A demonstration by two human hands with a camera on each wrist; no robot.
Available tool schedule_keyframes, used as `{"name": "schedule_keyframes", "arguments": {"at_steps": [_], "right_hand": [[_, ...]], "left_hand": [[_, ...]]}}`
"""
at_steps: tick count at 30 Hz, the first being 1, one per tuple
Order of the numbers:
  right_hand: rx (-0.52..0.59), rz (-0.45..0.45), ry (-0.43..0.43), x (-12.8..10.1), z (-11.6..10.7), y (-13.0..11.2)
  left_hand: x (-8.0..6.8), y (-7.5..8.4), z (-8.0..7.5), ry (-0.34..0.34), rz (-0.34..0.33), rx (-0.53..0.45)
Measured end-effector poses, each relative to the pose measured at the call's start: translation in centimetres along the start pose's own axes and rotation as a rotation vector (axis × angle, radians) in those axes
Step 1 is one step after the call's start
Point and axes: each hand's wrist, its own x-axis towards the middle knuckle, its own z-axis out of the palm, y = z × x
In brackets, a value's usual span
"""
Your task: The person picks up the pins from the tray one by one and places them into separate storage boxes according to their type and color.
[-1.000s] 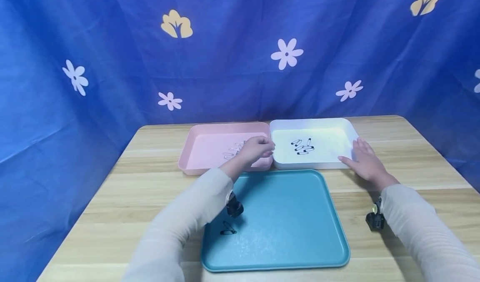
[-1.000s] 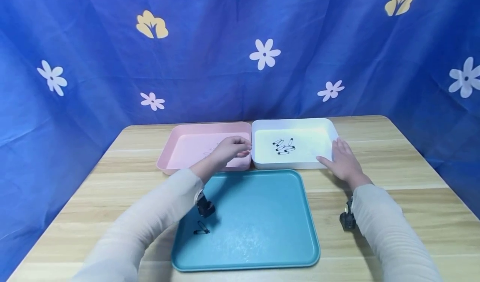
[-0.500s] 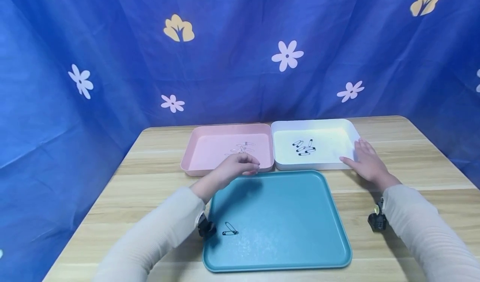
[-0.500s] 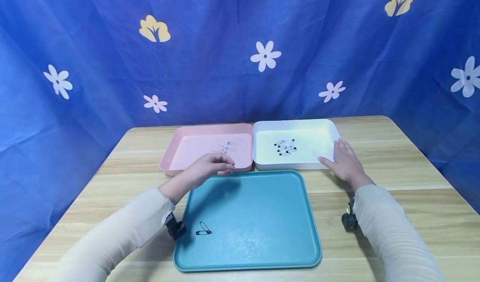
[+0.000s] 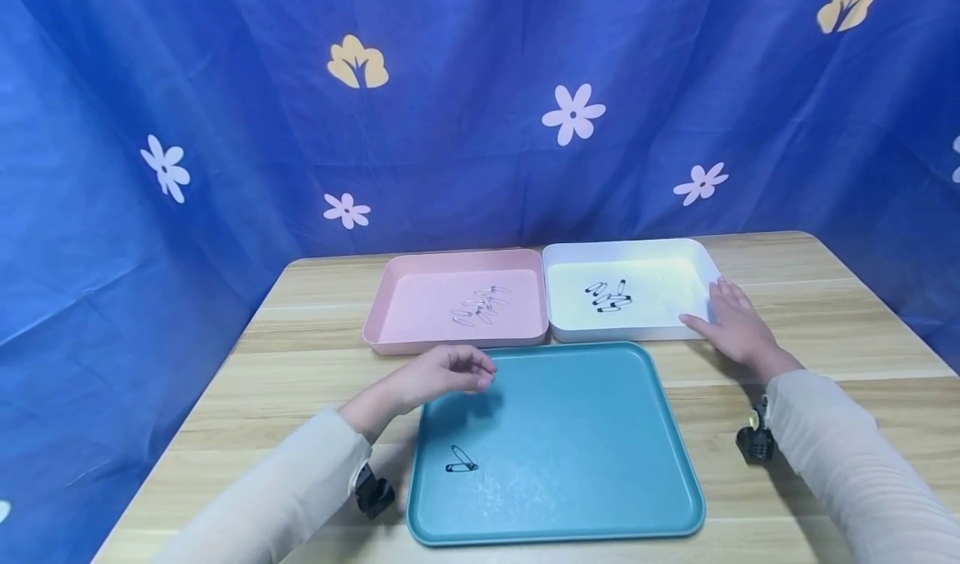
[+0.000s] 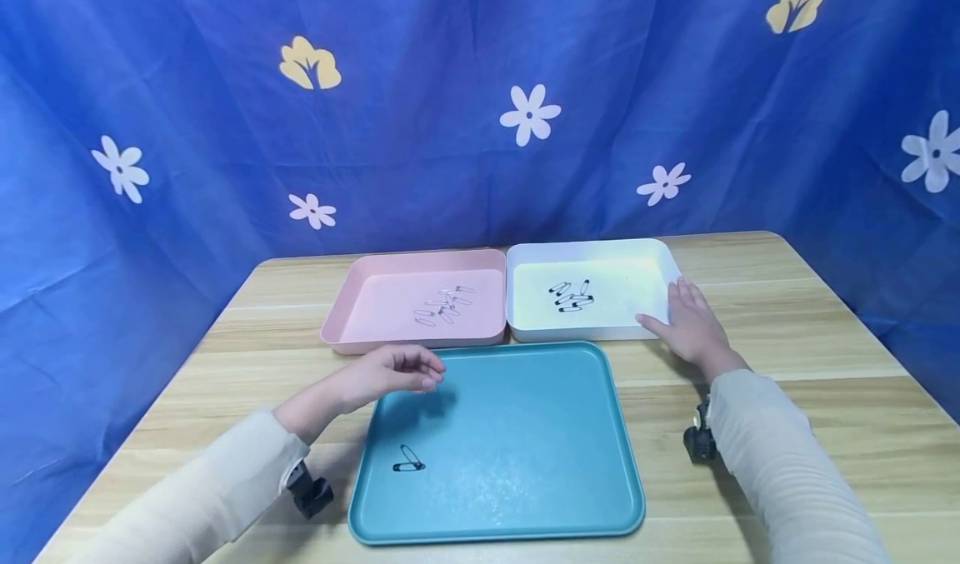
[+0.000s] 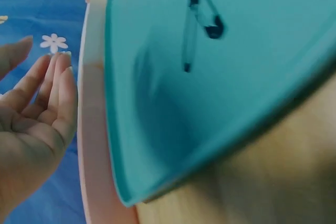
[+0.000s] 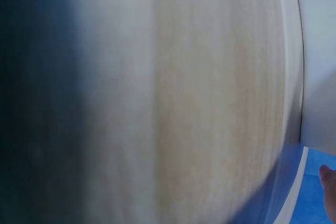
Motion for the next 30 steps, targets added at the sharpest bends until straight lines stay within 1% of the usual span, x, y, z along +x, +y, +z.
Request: {"name": "schedule_keyframes", "arguments": {"at_steps": [4,7,10,12,15,19,24,30], "right_hand": [[0.0,0.0,-0.005,0.0,-0.1,-0.2],[0.002,-0.006,-0.007,-0.1,-0.2,-0.3],[0.004,-0.007,-0.002,-0.1,-0.3,-0.3],[0.006,-0.003,0.0,-0.1,-0.3,-0.3],[0.01,0.0,0.003,-0.1,-0.2,-0.2],[0.009,0.001,0.003,-0.2,-0.1,-0.2],[0.015,-0.002,0.005,-0.2,-0.2,-0.2],[0.017,-0.001,0.002,-0.2,-0.2,-0.3]], "left_hand": [[-0.9,-0.8,-0.1,-0.056,-0.023,0.073],[-1.5,-1.3,-0.2,-0.135,-0.029,0.097],[-1.9,-1.6,-0.3,-0.22,-0.027,0.092],[-2.1,-1.8,-0.4,-0.25,-0.033,0.115],[-2.4,-2.2,-0.4,-0.277,-0.039,0.152],[-2.7,-2.7,-0.2,-0.288,-0.032,0.192],[-3.0,-3.0,0.0,-0.248,-0.005,0.293],[-3.0,-3.7,0.3,-0.215,0.095,0.423]]}}
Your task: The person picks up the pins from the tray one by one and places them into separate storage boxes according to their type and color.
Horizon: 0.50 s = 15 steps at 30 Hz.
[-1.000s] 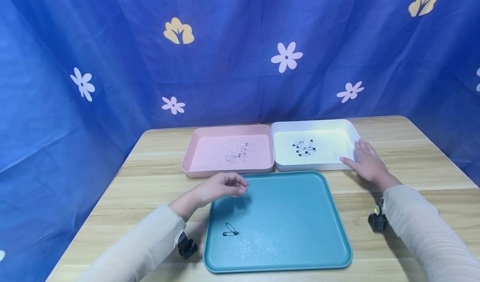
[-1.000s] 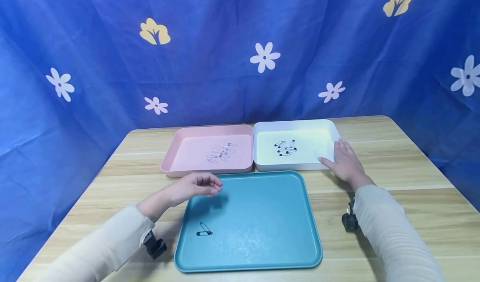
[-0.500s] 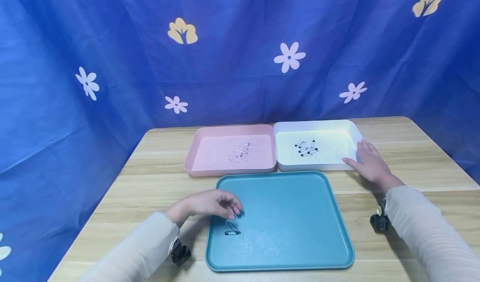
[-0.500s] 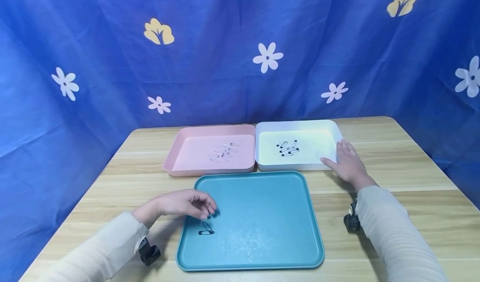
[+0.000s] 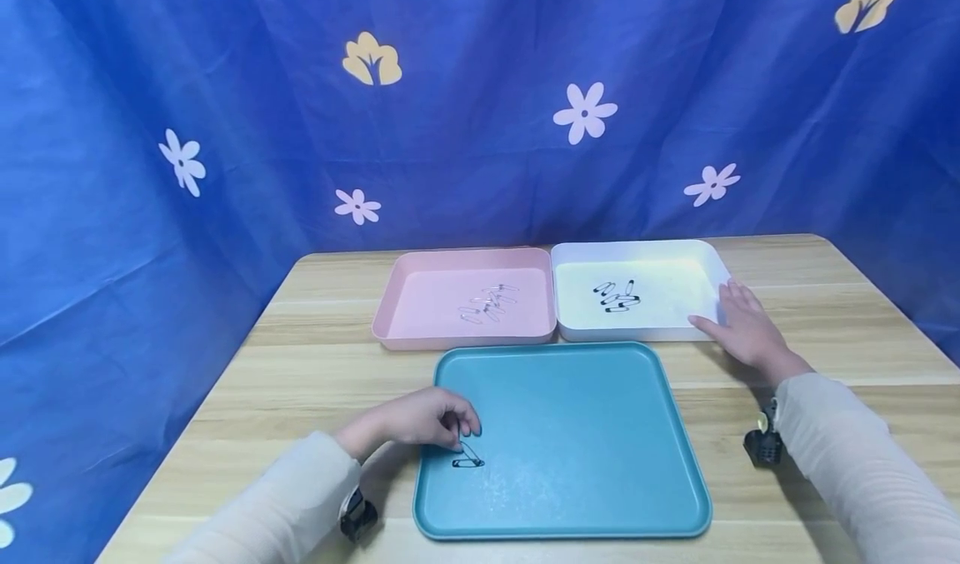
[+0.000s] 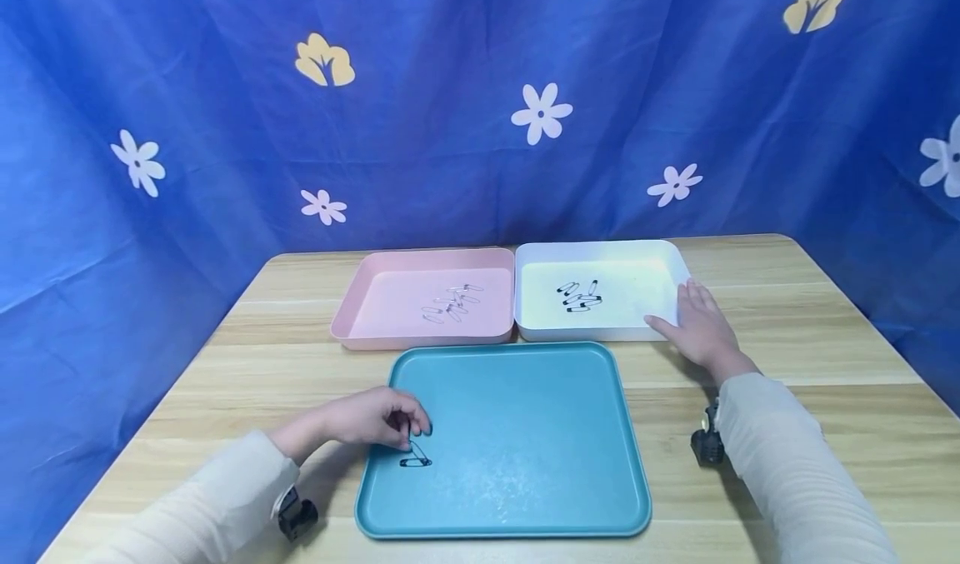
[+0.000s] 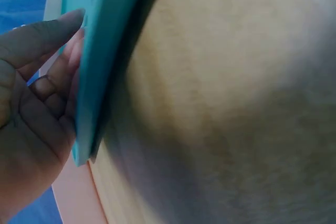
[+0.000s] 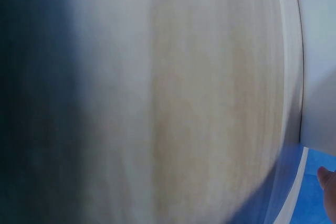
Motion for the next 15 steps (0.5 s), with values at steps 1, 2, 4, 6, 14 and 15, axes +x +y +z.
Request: {"name": "schedule_keyframes", "arguments": {"at_steps": [1,2,4,6,14,15], "right_hand": [[0.001,-0.001,0.001,0.0,0.0,0.01],[0.001,-0.004,0.003,-0.01,-0.01,0.04],[0.001,-0.007,0.009,-0.01,-0.03,0.09],[0.0,-0.011,0.014,0.02,-0.05,0.12],[0.0,-0.009,0.009,0.11,0.07,0.1],[0.0,-0.004,0.008,0.1,0.1,0.12]], "left_hand": [[0.03,-0.12,0.05,0.006,0.017,0.015],[0.02,-0.15,0.1,0.013,0.04,0.032],[0.03,-0.27,0.17,0.026,0.073,0.054],[-0.04,-0.27,0.21,0.038,0.127,0.083],[-0.03,-0.11,0.62,0.064,0.041,0.133],[-0.02,-0.02,0.64,0.063,0.024,0.144]]}}
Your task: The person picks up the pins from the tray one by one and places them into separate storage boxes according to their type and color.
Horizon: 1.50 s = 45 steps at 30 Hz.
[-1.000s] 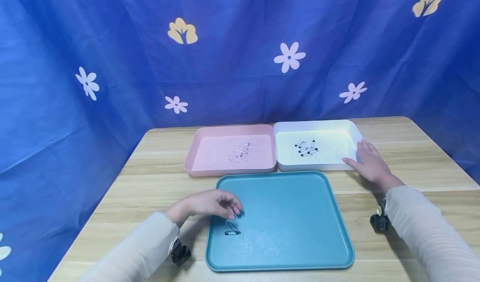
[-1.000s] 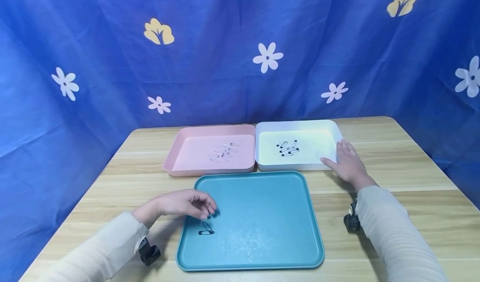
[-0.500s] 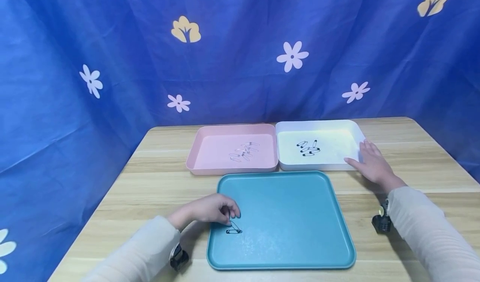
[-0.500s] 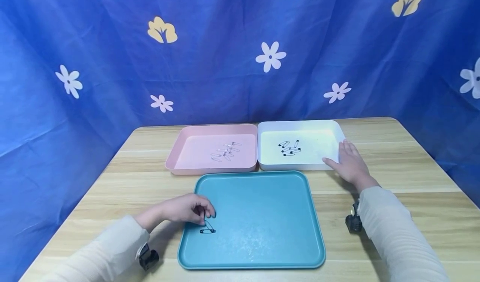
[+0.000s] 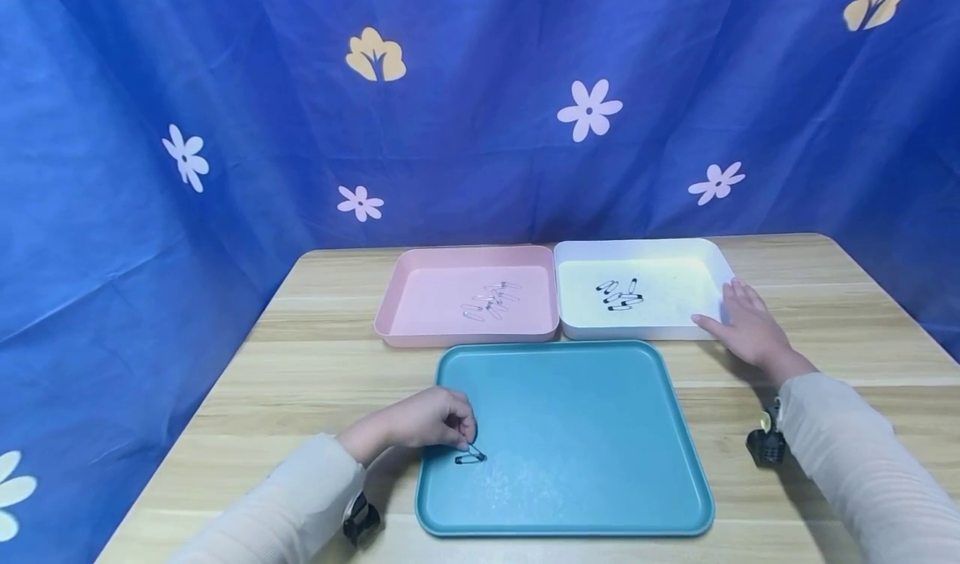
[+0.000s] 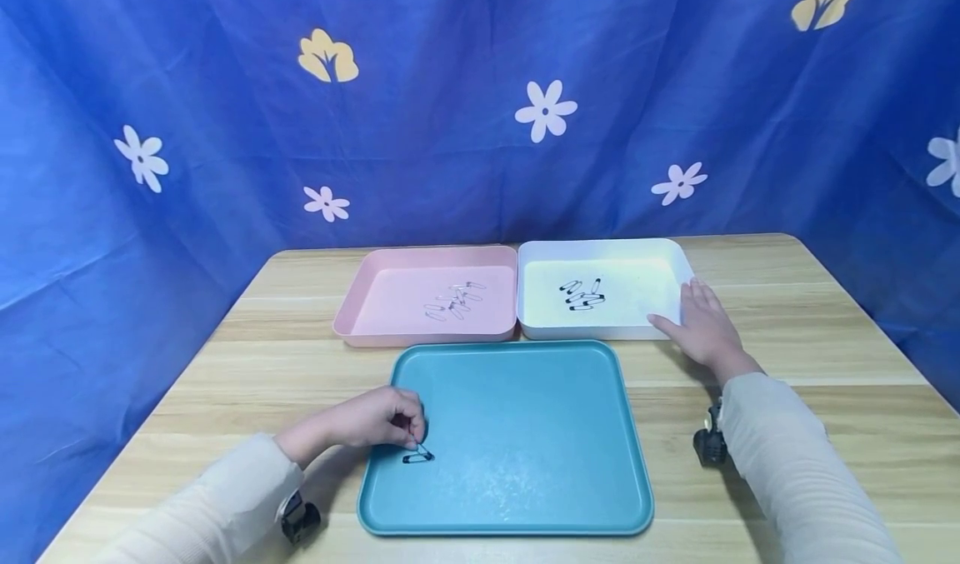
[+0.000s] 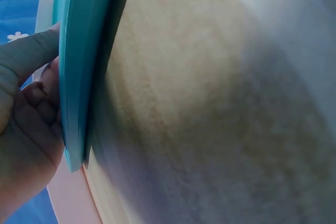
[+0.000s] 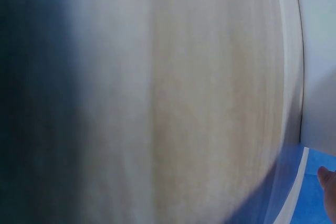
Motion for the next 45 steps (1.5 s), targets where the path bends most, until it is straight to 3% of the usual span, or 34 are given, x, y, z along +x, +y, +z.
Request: {"name": "schedule_keyframes", "arguments": {"at_steps": [10,20,22,33,45], "right_hand": [[0.009,0.014,-0.005,0.0,0.1,0.1],[-0.003,0.006,-0.014,0.2,0.0,0.1],[-0.002,0.011,-0.015,0.2,-0.1,0.1],[-0.001,0.014,-0.011,0.1,0.1,0.1],[-0.005,0.002,0.003,0.0,0.2,0.2]], "left_hand": [[0.2,0.2,-0.1,-0.002,-0.074,0.02],[1.2,0.2,-0.9,0.064,-0.054,-0.071],[1.5,0.8,-1.3,0.093,-0.05,-0.09],[5.8,1.4,-2.8,0.253,-0.048,-0.131],[13.3,2.2,-4.2,0.328,-0.101,-0.297]]}}
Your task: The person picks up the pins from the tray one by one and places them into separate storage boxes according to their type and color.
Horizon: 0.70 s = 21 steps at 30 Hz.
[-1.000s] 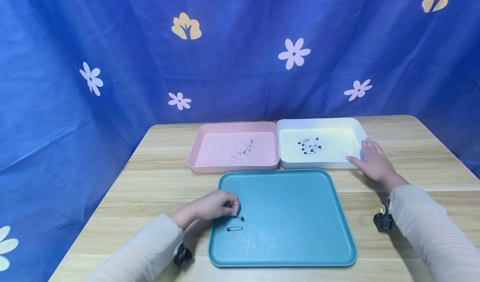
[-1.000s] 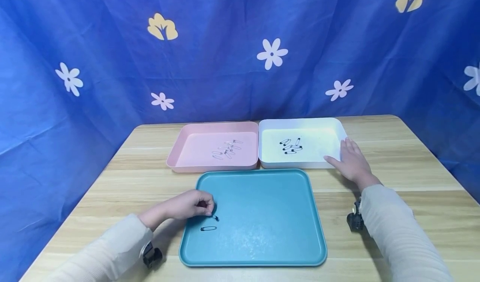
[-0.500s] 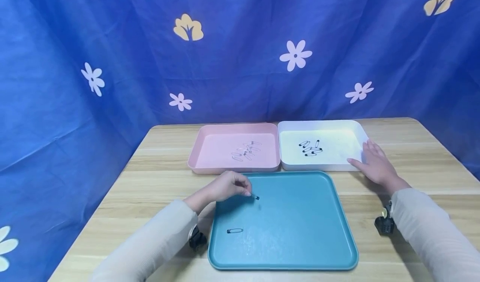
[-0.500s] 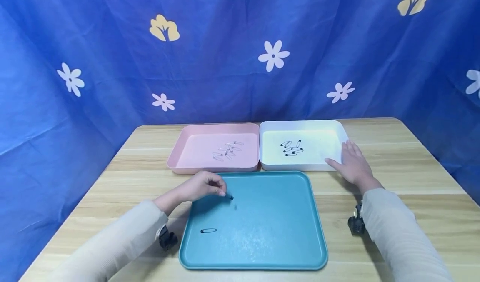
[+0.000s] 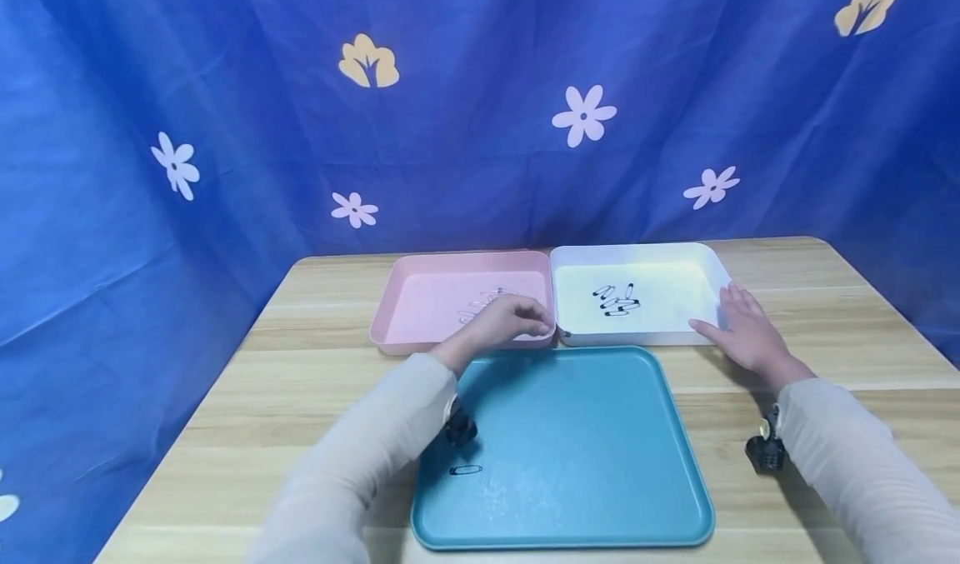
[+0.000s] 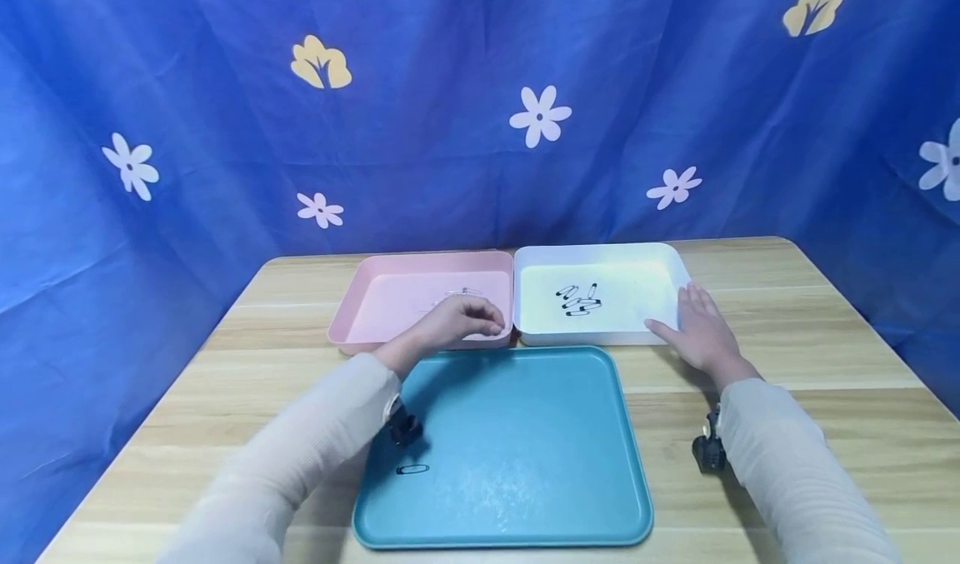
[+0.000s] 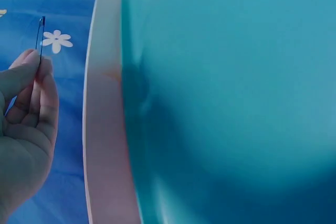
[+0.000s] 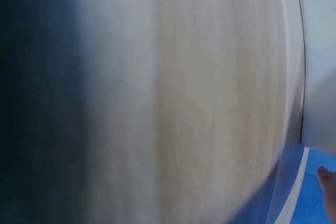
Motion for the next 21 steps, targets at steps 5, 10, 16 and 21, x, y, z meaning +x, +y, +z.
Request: {"name": "schedule_keyframes", "arguments": {"at_steps": [5,10,16,21], "right_hand": [[-0.005,0.0,0.006,0.0,0.1,-0.1],[-0.004,0.006,0.01,0.0,0.1,-0.1],[-0.006,0.007,0.011,0.0,0.1,0.0],[-0.002,-0.006,0.019,0.0,0.1,0.0]], "left_hand": [[2.6,0.7,0.9,0.073,-0.053,-0.055],[4.9,1.0,2.1,0.213,-0.08,-0.148],[6.9,0.7,3.6,0.289,-0.112,-0.155],[8.2,0.7,4.6,0.315,-0.164,-0.213]]}}
